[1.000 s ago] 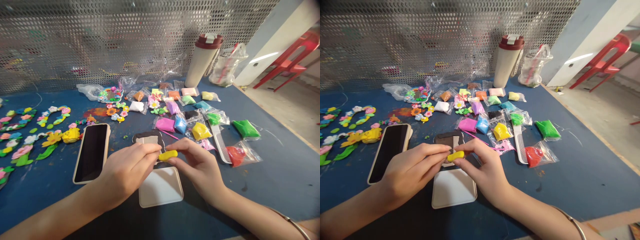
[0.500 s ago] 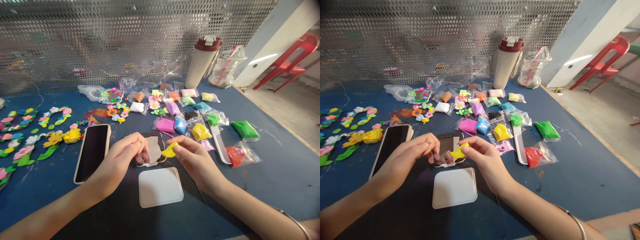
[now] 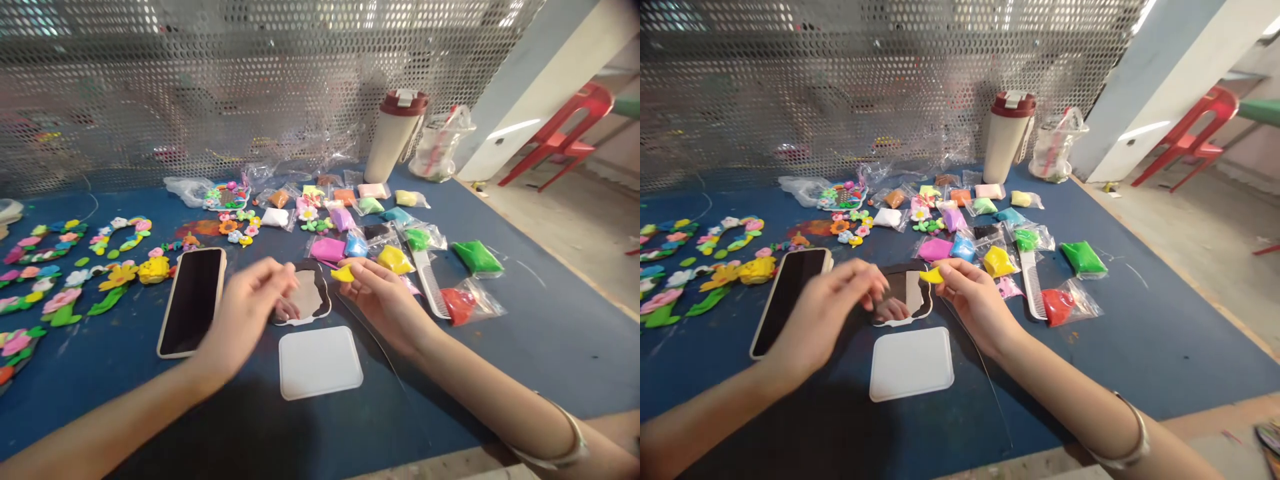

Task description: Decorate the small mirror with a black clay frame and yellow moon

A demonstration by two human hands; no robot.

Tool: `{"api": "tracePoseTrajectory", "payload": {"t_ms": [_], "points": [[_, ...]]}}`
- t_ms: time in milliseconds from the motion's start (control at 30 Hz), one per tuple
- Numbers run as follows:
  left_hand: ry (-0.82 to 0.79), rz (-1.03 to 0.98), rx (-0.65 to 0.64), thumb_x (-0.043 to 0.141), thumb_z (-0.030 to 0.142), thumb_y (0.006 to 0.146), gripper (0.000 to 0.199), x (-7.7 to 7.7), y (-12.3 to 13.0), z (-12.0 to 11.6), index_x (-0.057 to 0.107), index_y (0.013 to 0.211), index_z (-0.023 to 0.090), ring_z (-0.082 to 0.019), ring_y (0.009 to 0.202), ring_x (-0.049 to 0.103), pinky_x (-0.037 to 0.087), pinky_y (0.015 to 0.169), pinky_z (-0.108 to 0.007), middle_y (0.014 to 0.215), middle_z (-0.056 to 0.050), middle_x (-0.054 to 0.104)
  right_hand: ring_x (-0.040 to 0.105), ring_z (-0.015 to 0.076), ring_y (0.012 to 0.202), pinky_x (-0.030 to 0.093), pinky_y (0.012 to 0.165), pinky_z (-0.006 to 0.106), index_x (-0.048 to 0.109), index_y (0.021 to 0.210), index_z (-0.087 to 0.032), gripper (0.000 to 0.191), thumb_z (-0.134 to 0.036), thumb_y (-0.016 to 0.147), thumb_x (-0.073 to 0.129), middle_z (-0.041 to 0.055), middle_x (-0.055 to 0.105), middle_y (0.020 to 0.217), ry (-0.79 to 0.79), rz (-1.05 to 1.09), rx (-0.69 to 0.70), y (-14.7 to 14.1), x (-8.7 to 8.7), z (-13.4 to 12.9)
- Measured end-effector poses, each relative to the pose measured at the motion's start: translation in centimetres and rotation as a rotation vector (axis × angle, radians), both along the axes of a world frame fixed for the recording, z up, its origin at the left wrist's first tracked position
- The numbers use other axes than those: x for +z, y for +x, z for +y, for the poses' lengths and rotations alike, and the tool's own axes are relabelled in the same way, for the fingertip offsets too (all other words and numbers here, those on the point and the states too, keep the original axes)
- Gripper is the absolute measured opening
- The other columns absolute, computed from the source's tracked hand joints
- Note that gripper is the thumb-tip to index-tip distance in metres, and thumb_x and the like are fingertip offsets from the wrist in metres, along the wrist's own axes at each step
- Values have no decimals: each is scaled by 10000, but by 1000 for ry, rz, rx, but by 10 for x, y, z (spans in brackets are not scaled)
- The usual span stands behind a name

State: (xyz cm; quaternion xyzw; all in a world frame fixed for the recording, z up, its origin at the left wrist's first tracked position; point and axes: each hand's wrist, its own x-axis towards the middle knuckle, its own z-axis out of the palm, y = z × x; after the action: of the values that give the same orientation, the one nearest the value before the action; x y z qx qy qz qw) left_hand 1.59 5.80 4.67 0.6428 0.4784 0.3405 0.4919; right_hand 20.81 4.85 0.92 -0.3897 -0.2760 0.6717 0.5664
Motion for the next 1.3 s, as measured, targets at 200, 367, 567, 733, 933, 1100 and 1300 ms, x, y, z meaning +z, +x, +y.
{"api": "tracePoseTrajectory", "payload": {"t_ms": [200, 367, 567, 733, 933, 1100, 1300], "points": [[336, 98, -827, 567, 125, 848, 322, 5, 11, -48, 606, 1160, 197, -145, 937, 640, 489, 812, -204, 1111, -61, 684, 582, 83, 708, 462, 729, 226, 700, 839, -217, 110, -281, 759, 740, -21, 665, 831, 67, 37, 39, -2, -1, -3], [584, 323, -198, 575, 195, 889, 125, 19, -2, -24, 662, 798, 193, -94, 629, 602, 458, 635, -185, 704, 41, 656, 629, 79, 711, 491, 733, 216, 705, 868, -202, 160, -281, 740, 760, -9, 703, 849, 49, 68, 111, -3, 0, -4], [638, 314, -46, 657, 215, 835, 194, 11, -1, -8, 680, 1028, 212, -149, 877, 635, 496, 780, -223, 969, -14, 684, 651, 77, 738, 513, 762, 204, 706, 881, -197, 145, -247, 752, 752, -10, 705, 874, 32, 76, 209, -8, 1, -10], [531, 252, -73, 632, 186, 845, 133, 7, -1, -6, 733, 906, 249, -147, 851, 648, 518, 746, -218, 924, -9, 690, 648, 95, 739, 517, 760, 232, 699, 876, -193, 150, -253, 749, 752, 0, 699, 854, 39, 43, 247, -11, 3, -15], [607, 194, -144, 655, 143, 826, 184, 4, -6, -4, 749, 926, 265, -133, 834, 641, 531, 738, -203, 921, -7, 682, 649, 93, 692, 518, 698, 220, 666, 893, -200, 182, -266, 749, 757, -6, 692, 790, 69, 25, 240, -9, 5, -15], [593, 195, -151, 670, 152, 818, 253, 0, -7, -4, 732, 1024, 285, -127, 827, 638, 546, 768, -220, 1058, -18, 678, 648, 107, 708, 516, 706, 237, 673, 843, -205, 160, -263, 730, 771, -15, 685, 769, 110, -4, 203, -9, 6, -16], [338, 35, -120, 706, 195, 789, 199, 2, -6, -3, 760, 923, 332, -150, 884, 642, 542, 779, -222, 1003, 1, 695, 636, 125, 803, 505, 756, 251, 708, 916, -265, 242, -299, 692, 794, -12, 690, 892, 131, 19, 223, -6, 9, -15]]}}
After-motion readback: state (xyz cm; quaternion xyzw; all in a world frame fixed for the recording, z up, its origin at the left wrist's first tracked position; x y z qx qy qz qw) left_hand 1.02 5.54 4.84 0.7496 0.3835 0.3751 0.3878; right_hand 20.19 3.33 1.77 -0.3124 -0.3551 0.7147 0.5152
